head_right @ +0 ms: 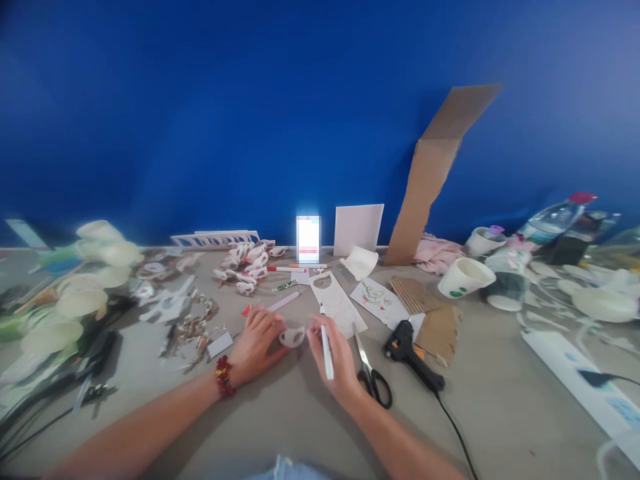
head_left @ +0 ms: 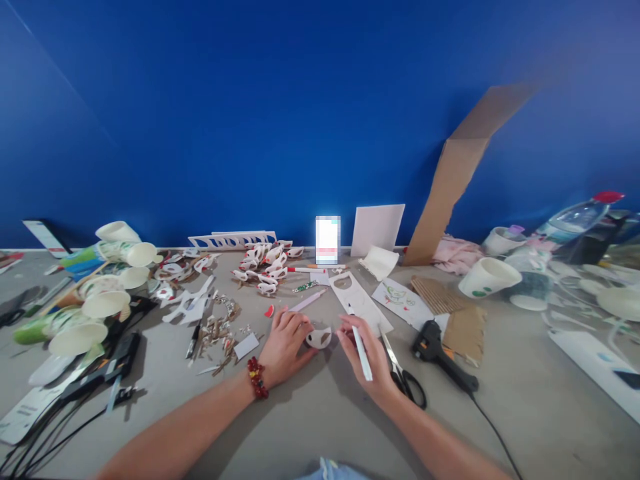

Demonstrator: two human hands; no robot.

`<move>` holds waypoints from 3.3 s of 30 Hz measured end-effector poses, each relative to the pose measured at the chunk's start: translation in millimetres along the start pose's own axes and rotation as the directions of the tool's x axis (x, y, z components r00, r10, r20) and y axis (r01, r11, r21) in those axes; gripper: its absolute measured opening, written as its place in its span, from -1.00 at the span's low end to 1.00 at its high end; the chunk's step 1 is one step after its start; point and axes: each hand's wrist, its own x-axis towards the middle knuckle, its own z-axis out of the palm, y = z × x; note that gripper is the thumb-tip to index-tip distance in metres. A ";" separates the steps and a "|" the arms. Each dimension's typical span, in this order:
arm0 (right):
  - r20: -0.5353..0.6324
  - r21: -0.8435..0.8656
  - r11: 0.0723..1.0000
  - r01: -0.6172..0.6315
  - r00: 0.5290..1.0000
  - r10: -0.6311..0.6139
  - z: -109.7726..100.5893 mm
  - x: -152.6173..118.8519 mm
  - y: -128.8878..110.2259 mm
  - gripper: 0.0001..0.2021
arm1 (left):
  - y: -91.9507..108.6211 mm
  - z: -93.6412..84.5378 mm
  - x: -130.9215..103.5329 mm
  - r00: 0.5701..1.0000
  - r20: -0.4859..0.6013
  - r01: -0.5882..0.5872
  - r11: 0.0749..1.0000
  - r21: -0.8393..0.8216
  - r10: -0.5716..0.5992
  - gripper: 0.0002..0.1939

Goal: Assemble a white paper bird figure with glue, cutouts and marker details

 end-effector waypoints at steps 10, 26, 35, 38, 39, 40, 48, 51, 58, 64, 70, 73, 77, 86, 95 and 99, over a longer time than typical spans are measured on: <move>0.011 0.000 1.000 0.009 1.000 -0.009 0.2 0.5 -4.7 -0.77 | 0.3 0.0 -0.7 0.999 0.011 0.031 1.000 0.002 -0.031 -0.78; 0.050 0.095 0.992 -0.084 0.996 0.080 2.3 0.4 -7.6 -0.73 | -1.3 0.5 -1.0 0.997 0.052 0.060 0.998 -0.019 -0.059 -0.77; 0.045 0.189 0.963 -0.191 0.982 0.186 0.1 -1.1 -12.2 -0.68 | -6.4 -6.4 -3.1 0.993 -0.061 0.090 0.989 -0.117 -0.097 -0.81; 0.035 0.225 0.953 -0.205 0.979 0.202 -2.0 -0.3 -12.9 -0.68 | -22.1 -26.5 2.4 0.981 -0.120 0.130 0.977 -0.168 -0.151 -0.86; 0.033 0.233 0.951 -0.204 0.979 0.202 -2.3 -0.3 -12.7 -0.68 | -29.1 -35.9 5.2 0.974 -0.143 0.148 0.973 -0.180 -0.175 -0.87; 0.032 0.241 0.950 -0.201 0.979 0.199 -2.5 -0.5 -12.1 -0.68 | -36.2 -45.9 7.9 0.964 -0.174 0.168 0.969 -0.182 -0.200 -0.88; 0.051 0.208 0.972 -0.105 0.994 0.096 -1.4 -8.3 -1.5 -0.67 | -47.7 -75.6 9.4 0.990 0.131 0.043 0.998 0.051 -0.050 -0.86; 0.058 0.160 0.986 -0.057 0.997 0.049 -2.7 -7.6 0.6 -0.66 | -32.5 -58.1 8.0 0.967 0.253 -0.018 0.989 0.150 -0.020 -0.88; 0.025 0.125 0.992 -0.029 0.999 0.026 -6.9 -2.2 -1.1 -0.67 | -18.5 -41.2 15.8 0.956 0.269 0.044 0.963 0.267 -0.118 -0.87; 0.062 0.231 0.963 -0.138 0.990 0.127 -5.2 -2.9 -4.0 -0.69 | -28.2 -32.3 24.4 0.963 0.267 -0.044 0.966 0.253 -0.026 -0.96; 0.094 0.437 0.871 -0.223 0.975 0.202 -5.3 -6.6 -13.7 -0.78 | -12.1 -40.0 30.9 0.984 0.174 -0.014 0.996 -0.091 0.030 -0.89; 0.090 0.473 0.853 -0.220 0.975 0.202 -6.4 -7.3 -15.9 -0.76 | 3.5 -43.3 32.4 0.989 0.141 -0.010 0.973 -0.232 0.044 -0.85; 0.079 0.485 0.847 -0.218 0.975 0.205 -6.7 -7.2 -14.7 -0.77 | 13.3 -40.9 32.5 0.990 0.135 0.000 0.957 -0.290 0.041 -0.84; 0.167 0.578 0.768 -0.278 0.961 0.222 -6.5 -7.8 -17.3 -0.64 | 30.9 -48.9 32.8 0.977 0.186 -0.027 0.923 -0.385 0.106 -0.86; 0.299 0.609 0.650 -0.454 0.891 0.342 -0.3 -12.5 -15.4 -0.38 | 50.3 -45.8 27.2 0.981 0.191 0.128 0.879 -0.460 -0.043 -0.90; 0.298 0.610 0.640 -0.467 0.884 0.361 2.8 -18.7 -18.9 -0.39 | 55.2 -38.6 19.9 0.983 0.173 0.144 0.863 -0.483 -0.066 -0.91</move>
